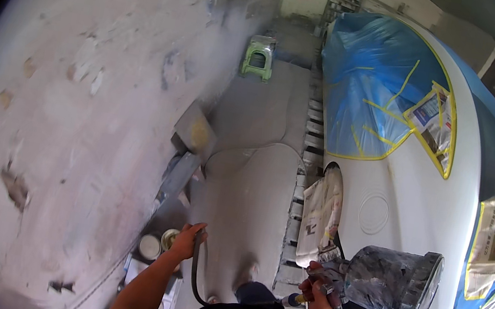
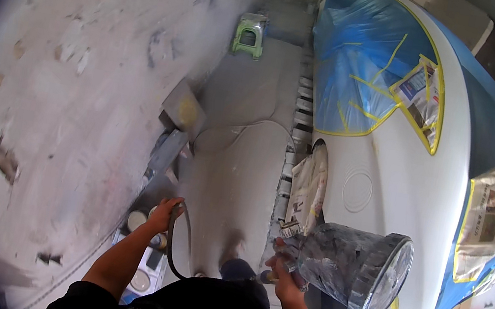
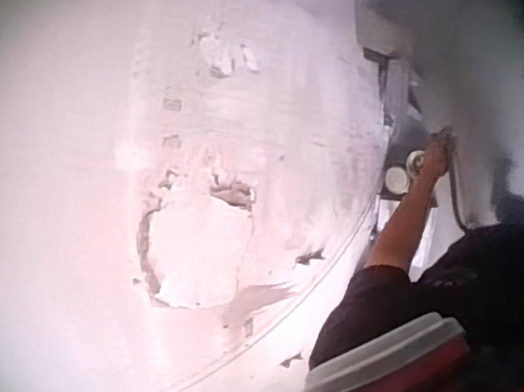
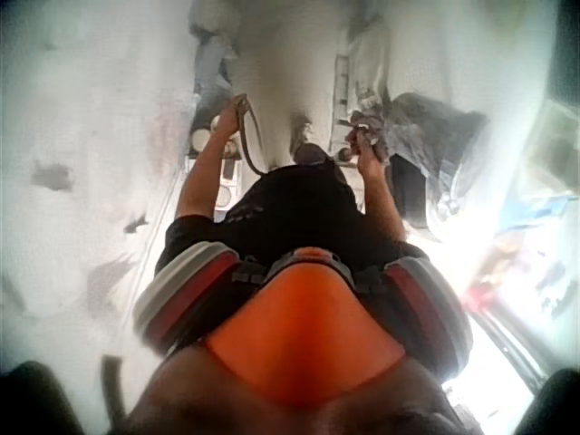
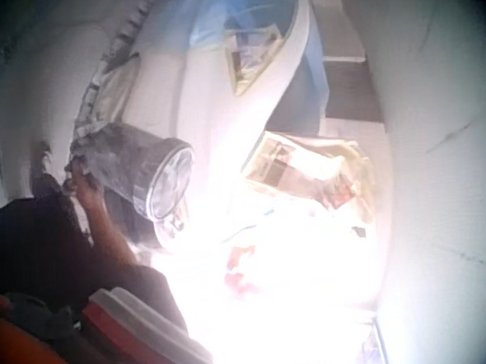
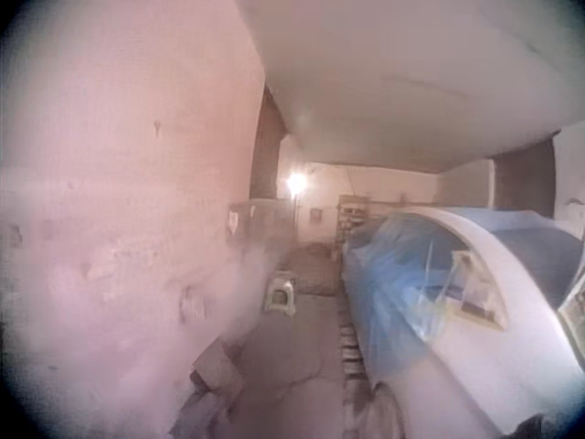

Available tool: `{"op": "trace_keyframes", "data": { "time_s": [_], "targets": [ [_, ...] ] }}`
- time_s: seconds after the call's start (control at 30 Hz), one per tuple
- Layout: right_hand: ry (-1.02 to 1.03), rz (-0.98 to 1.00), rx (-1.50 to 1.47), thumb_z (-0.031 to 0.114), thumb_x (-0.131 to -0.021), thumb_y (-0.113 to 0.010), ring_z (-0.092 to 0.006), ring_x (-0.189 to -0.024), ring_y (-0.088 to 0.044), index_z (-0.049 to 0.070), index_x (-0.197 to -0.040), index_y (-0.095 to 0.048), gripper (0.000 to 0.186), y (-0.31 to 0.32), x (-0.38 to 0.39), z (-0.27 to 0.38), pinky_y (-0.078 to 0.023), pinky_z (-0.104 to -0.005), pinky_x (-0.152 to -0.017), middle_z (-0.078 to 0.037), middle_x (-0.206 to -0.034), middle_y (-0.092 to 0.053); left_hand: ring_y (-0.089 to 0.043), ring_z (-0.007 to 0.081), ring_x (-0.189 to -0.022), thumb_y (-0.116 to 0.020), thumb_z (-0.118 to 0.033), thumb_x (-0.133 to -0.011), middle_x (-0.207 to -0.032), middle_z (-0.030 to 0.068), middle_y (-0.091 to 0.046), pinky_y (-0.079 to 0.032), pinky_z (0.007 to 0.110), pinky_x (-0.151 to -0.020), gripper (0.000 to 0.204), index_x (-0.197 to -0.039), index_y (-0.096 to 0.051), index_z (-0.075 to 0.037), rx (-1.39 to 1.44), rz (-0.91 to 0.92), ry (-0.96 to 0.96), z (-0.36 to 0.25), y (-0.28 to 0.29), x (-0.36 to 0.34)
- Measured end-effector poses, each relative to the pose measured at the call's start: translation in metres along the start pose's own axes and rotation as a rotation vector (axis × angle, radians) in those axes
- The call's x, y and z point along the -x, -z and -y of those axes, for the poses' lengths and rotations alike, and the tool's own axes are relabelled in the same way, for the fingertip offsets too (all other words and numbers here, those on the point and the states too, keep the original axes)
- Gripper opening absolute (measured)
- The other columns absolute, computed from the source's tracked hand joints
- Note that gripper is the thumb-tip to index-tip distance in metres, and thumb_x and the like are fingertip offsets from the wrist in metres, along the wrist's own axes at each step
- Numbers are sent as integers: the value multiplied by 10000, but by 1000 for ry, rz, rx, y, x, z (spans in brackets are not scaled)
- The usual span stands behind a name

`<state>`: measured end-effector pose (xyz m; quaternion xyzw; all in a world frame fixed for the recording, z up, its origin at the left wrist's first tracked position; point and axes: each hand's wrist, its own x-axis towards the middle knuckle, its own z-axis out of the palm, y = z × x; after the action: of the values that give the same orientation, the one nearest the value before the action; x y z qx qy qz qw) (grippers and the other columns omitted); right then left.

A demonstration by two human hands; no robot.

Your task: The person uses a spray gun to apply paint to the rear bumper of a car that is masked with blue plastic and yellow tape. They walk around the vehicle to cover different angles, then move to a shelf area to pour liquid from a white bottle into the spray gun's container before returning to continue spraying the bumper.

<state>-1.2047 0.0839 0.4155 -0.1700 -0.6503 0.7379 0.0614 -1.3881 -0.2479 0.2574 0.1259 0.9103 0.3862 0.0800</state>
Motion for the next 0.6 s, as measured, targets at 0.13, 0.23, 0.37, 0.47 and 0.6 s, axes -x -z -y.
{"op": "trace_keyframes", "data": {
  "time_s": [0.13,0.23,0.37,0.47,0.6],
  "targets": [
    [-9,-64,-70,136,-902,-484,-77,-682,-473,26,-1214,-525,334,-23,-105,7,-398,-233,-637,-27,-823,-599,-597,365,-928,-606,-264,-854,-1004,183,-608,-475,405,-785,373,-1196,-513,-147,63,-9,-96,19,9,-121],
    [43,-68,-62,141,-903,-490,-66,-665,-453,17,-1213,-517,335,-26,-201,17,-385,-226,-631,-18,-809,-590,-620,375,-848,-608,-273,-852,-878,166,-641,-490,400,-722,365,-1180,-519,-141,66,13,-56,11,22,-213],
    [2,-107,-101,371,-857,-594,-49,-589,-448,80,-1215,-513,469,-53,-322,64,-318,-192,-516,-12,-723,-570,-624,372,-834,-623,-258,-843,-857,170,-644,-491,402,-706,344,-1150,-547,-122,45,33,-4,-6,59,-327],
    [-26,-110,-117,374,-855,-597,-47,-578,-443,75,-1212,-516,473,-71,-404,103,-313,-190,-509,-14,-717,-569,-627,370,-835,-624,-252,-841,-865,175,-645,-492,398,-709,346,-1152,-549,-118,11,32,-37,-19,87,-408],
    [9,-138,-68,309,-878,-567,-42,-571,-414,69,-1211,-519,413,-83,-509,116,-311,-188,-521,-9,-733,-576,-641,308,-767,-629,-257,-851,-830,156,-639,-488,346,-696,355,-1146,-551,-76,35,0,-118,-18,94,-514]
  ]
}}
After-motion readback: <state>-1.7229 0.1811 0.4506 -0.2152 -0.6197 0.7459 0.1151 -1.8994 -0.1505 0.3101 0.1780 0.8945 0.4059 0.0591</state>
